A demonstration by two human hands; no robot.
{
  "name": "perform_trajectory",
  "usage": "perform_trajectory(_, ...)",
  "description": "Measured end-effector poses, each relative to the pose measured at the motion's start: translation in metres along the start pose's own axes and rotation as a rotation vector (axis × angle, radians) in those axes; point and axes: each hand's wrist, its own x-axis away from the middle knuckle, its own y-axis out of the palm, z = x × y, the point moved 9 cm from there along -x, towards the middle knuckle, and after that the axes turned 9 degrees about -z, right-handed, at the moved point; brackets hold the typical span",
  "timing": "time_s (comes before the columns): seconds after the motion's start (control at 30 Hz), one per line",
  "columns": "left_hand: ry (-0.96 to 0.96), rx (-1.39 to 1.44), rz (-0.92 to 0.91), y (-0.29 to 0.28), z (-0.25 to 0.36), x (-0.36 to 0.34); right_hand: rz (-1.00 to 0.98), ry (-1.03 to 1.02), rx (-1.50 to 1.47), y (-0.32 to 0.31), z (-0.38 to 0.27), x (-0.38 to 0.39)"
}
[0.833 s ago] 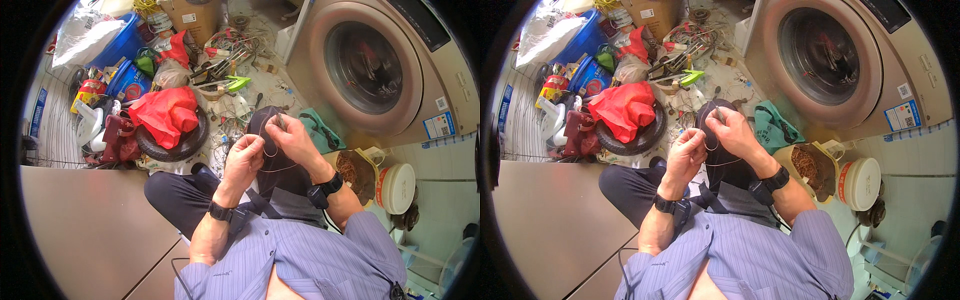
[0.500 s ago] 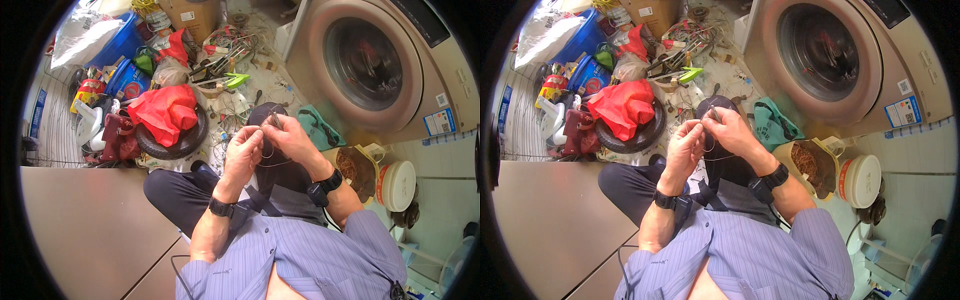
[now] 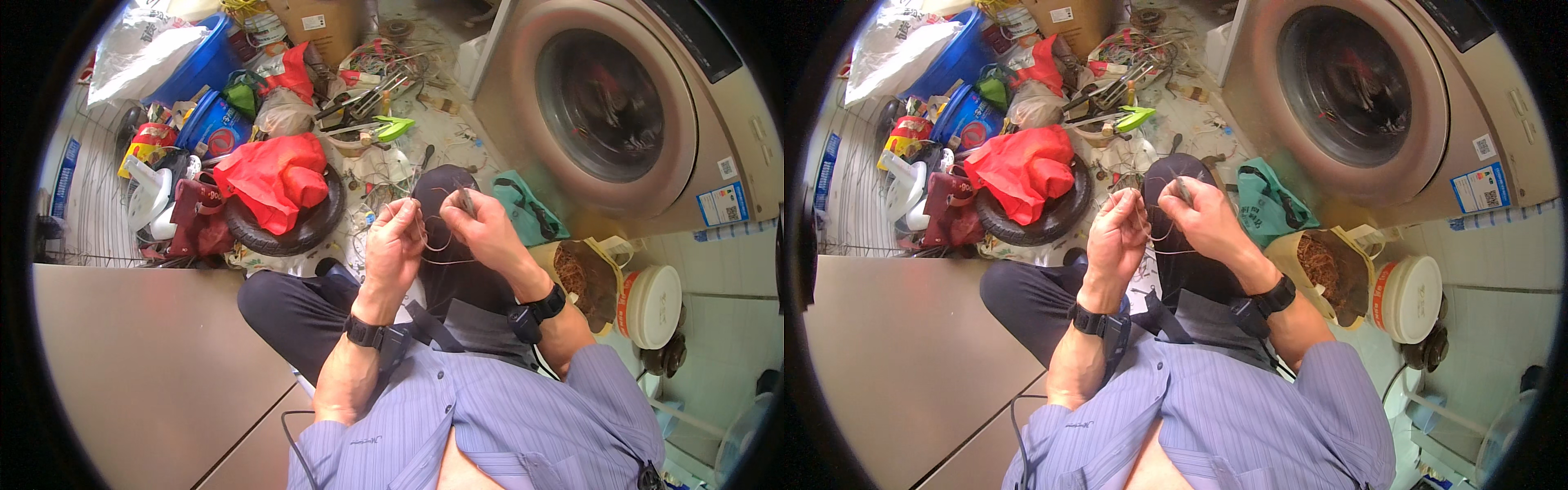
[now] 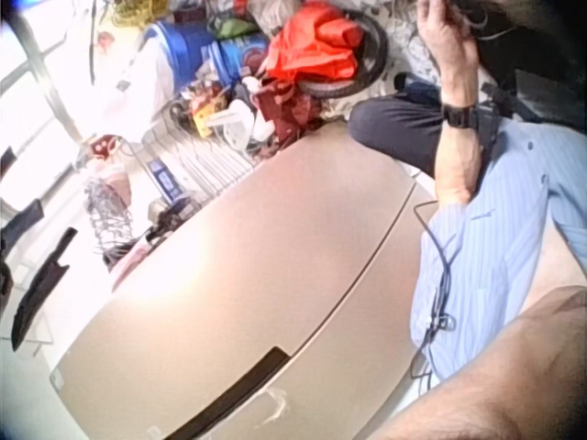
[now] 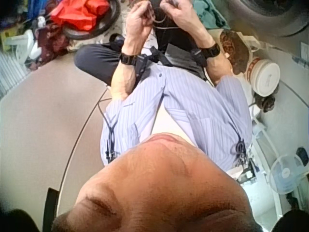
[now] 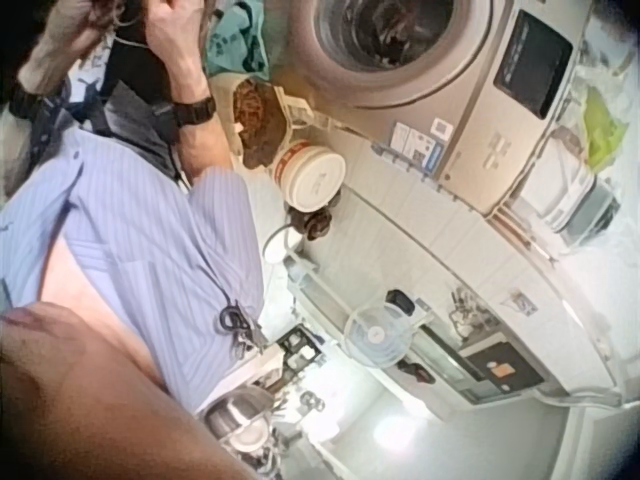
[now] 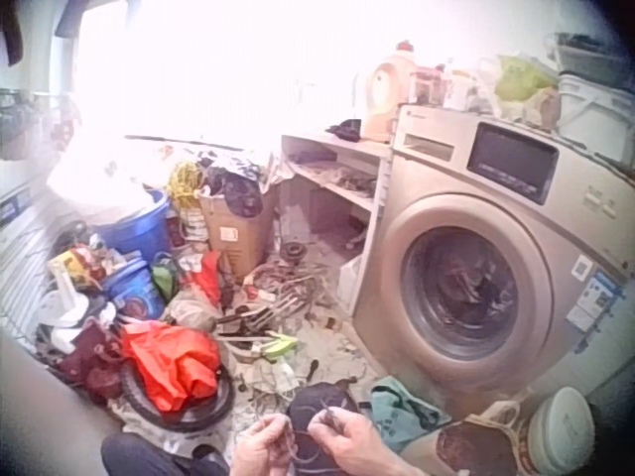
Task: The person sits cross-legged on the floor and uses pliers to strip insulation from several small wires. They twist the exposed strands together and continue handling multiple wire pieces in a cluttered workspace.
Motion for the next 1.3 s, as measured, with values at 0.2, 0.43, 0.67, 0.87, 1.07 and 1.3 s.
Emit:
perform_trajectory(0.2,0.076,-0.010,-0.085,-0.002,0.013,-0.003,0.051,-0.007,-0.172,-0.020,0.005,0.016)
perform_trajectory(0.43,0.094,-0.002,-0.059,-0.014,0.013,-0.006,0.180,-0.102,-0.395,-0.066,0.007,0.039)
perform_trajectory(0.67,0.109,0.008,-0.104,-0.010,0.008,-0.009,0.268,-0.186,-0.663,-0.104,0.016,0.066)
perform_trajectory(0.87,0.097,0.008,-0.067,-0.015,0.005,-0.011,0.409,-0.174,-0.851,-0.133,0.041,0.090)
perform_trajectory(1.07,0.144,-0.114,-0.050,-0.017,0.005,-0.014,0.488,-0.281,-0.703,-0.173,0.031,0.128)
perform_trajectory(1.3,0.175,-0.140,-0.019,-0.017,0.001,-0.016,0.716,-0.281,-0.543,-0.242,0.042,0.205)
